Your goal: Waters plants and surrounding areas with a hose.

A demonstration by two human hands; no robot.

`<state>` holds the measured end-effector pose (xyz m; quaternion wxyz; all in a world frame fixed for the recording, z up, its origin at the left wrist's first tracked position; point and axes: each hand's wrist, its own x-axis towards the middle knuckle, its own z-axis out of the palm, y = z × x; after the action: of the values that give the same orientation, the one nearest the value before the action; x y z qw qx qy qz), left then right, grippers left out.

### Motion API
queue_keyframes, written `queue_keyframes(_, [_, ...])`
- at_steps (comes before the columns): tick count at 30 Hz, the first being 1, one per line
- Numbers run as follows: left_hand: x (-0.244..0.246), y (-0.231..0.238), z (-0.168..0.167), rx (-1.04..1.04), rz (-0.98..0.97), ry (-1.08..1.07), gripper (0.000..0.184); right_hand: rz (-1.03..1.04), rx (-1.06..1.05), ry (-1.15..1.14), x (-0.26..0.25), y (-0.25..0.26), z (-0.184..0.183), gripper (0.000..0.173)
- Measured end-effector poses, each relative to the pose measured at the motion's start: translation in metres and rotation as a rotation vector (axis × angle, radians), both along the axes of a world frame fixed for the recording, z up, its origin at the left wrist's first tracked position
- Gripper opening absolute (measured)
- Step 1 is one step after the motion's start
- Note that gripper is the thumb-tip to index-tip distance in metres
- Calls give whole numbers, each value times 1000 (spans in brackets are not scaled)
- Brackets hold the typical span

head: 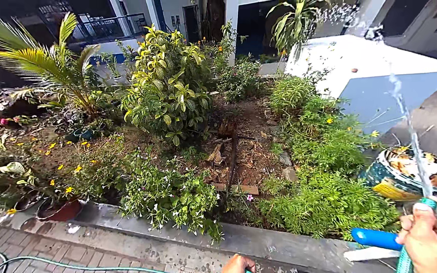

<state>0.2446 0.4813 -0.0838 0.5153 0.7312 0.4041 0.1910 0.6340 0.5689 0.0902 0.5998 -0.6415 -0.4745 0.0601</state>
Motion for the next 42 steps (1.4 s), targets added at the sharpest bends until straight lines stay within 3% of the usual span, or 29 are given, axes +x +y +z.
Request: queue_keyframes(42, [5,-9,-11,12,38,-32,40,-130,-6,4,2,-21,0,38])
